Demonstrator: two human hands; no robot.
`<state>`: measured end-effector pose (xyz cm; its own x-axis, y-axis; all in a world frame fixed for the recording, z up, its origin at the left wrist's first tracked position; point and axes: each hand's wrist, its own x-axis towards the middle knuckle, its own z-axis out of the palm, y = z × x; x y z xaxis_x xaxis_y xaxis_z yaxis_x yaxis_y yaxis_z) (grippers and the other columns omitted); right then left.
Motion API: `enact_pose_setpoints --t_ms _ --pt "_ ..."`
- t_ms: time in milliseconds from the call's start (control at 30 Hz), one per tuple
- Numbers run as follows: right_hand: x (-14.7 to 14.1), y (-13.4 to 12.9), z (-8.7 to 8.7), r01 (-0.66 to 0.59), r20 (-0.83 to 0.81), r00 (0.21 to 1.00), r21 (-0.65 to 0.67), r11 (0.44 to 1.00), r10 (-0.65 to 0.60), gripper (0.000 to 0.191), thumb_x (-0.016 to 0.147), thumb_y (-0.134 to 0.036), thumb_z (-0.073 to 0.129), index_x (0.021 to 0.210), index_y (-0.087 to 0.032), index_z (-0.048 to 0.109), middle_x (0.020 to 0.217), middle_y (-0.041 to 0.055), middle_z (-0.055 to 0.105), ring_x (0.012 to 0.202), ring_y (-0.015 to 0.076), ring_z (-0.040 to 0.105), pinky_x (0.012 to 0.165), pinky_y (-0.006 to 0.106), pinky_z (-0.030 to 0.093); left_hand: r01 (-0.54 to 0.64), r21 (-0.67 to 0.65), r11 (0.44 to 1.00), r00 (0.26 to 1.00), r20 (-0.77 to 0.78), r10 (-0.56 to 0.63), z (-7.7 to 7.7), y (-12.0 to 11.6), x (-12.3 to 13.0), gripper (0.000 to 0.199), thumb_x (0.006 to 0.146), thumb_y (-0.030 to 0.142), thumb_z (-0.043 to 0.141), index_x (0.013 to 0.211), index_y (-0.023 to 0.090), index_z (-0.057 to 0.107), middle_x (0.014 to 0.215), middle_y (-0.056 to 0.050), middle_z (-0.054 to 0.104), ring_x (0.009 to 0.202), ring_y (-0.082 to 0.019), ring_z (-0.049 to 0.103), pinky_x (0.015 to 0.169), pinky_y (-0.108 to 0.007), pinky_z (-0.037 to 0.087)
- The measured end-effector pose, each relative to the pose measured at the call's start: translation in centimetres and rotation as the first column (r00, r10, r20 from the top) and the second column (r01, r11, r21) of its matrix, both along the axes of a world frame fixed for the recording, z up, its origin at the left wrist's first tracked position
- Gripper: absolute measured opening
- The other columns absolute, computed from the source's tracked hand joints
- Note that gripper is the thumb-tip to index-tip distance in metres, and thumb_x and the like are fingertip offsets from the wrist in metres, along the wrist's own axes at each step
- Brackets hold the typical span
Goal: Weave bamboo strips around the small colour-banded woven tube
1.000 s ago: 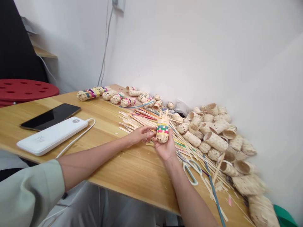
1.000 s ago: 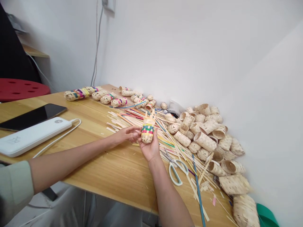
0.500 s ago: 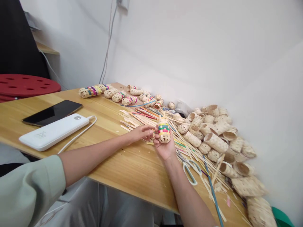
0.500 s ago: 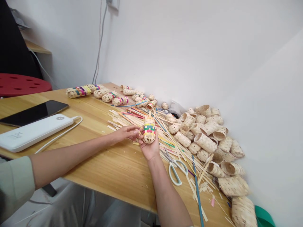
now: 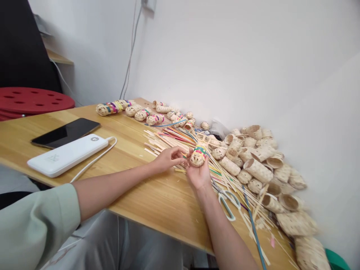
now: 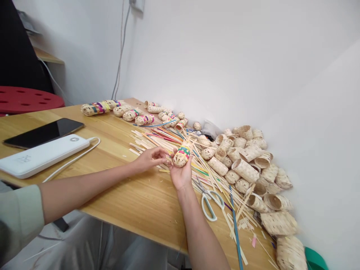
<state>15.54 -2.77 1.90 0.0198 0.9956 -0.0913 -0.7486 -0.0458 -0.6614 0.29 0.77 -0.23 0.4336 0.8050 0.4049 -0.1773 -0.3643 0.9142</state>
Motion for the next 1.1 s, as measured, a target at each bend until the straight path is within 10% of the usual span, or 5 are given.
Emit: enact_pose_setpoints --t_ms 133,400,1100 --pt "0.2 0.0 0.3 0.024 -0.017 1.0 0.036 0.999 -0.023 0.06 0.099 -0.059 0.021 0.097 -0.021 0.067 0.087 0.001 0.074 0.06 0.0095 0.064 0.045 0.019 0.047 -0.021 0.124 0.992 0.995 -0.093 0.033 0.6 -1.1 0.2 0.022 0.075 0.032 0.066 0.089 0.016 0.065 0.072 0.001 0.062 0.067 -0.013 0.056 0.066 -0.025 0.044" --pt "0.2 -0.7 1.5 -0.018 0.015 1.0 0.038 0.999 0.017 0.044 0.103 -0.041 0.027 0.103 -0.018 0.065 0.088 0.0037 0.076 0.082 0.0146 0.072 0.07 0.028 0.06 -0.044 0.148 0.988 0.994 -0.093 0.058 0.7 -0.8 -0.1 0.022 0.077 0.031 0.062 0.094 0.016 0.064 0.072 0.002 0.061 0.066 -0.012 0.054 0.064 -0.025 0.044" --pt "0.1 -0.2 0.5 -0.067 0.047 0.997 0.01 0.998 0.066 0.04 0.102 -0.04 0.031 0.109 -0.019 0.064 0.087 0.0046 0.076 0.072 0.0131 0.072 0.063 0.024 0.06 -0.002 0.024 1.0 0.999 -0.048 0.003 1.0 -0.9 -0.2 0.024 0.071 0.038 0.069 0.077 0.015 0.065 0.073 -0.002 0.066 0.068 -0.014 0.056 0.067 -0.027 0.044"
